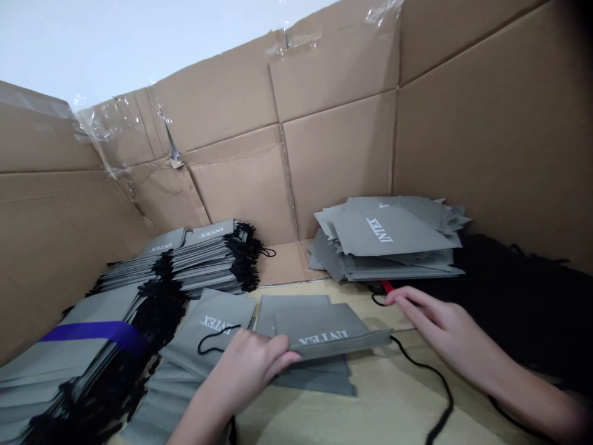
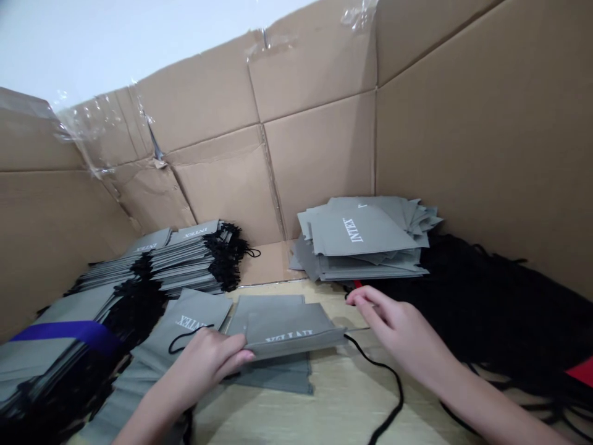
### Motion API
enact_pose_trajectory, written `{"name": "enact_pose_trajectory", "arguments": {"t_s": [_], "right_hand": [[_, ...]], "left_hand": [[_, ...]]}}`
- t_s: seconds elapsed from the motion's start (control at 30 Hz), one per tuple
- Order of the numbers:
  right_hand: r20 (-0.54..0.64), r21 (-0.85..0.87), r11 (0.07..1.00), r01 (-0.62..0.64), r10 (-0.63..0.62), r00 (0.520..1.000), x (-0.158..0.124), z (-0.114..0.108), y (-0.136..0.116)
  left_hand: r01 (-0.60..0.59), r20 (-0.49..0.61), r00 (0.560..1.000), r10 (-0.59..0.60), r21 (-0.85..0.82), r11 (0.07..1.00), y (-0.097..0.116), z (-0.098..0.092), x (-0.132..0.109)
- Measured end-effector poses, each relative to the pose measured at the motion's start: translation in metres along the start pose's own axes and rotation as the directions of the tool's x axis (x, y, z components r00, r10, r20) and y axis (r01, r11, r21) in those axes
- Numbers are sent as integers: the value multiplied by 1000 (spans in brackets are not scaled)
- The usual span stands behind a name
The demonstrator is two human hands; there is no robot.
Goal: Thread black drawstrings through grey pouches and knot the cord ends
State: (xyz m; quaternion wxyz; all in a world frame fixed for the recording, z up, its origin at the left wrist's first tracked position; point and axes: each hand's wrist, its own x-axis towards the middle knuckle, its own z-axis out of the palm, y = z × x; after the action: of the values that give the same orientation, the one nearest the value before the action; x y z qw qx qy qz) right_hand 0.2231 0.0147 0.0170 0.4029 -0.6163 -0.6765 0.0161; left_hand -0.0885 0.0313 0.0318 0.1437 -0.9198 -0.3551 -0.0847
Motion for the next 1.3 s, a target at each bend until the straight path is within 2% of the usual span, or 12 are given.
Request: {"name": "enact_pose_trajectory", "arguments": {"t_s": [0.07,0.2,0.33,0.57,0.73,0.87,0.97,1.03,1.1,1.17,1.23,1.3], "right_hand": [[6,-39,998,-44,44,999,8,-5,14],[-113,-171,977,-131,113,987,24,-21,47],[-114,-297,933,-206,179,977,30,-38,68],[-80,-465,858,-217,203,976,30,-50,67],[-142,-521,808,-274,234,962,31,-57,73],[-138,-569,772,-282,248,959,29,-60,66],[-134,-691,692,-208,160,978,25,-56,52],[-168,-761,635,-132,3,986,22,-51,41],[-191,-785,619,-38,-183,964,18,-43,27],[-165,-734,672,95,-312,936,13,-32,10],[-72,-604,756,253,-367,928,8,-16,-8],[133,-362,818,447,-429,893,4,3,-22]], "left_hand": [[28,23,999,-28,-9,1000,-3,-2,0],[131,94,987,-127,-39,991,-14,-6,-1],[236,128,966,-226,-72,969,-28,-7,-3],[334,169,938,-302,-216,917,-40,-6,-5],[367,159,929,-335,-267,891,-50,-6,-10],[375,165,926,-341,-270,887,-53,-4,-11],[344,159,937,-311,-264,901,-48,-4,-10],[326,161,943,-293,-251,912,-44,-4,-9],[301,169,949,-267,-230,925,-42,-4,-9],[267,172,957,-234,-202,942,-40,-4,-9],[241,170,963,-212,-174,955,-39,-3,-9],[231,164,965,-205,-158,960,-37,-2,-9]]}}
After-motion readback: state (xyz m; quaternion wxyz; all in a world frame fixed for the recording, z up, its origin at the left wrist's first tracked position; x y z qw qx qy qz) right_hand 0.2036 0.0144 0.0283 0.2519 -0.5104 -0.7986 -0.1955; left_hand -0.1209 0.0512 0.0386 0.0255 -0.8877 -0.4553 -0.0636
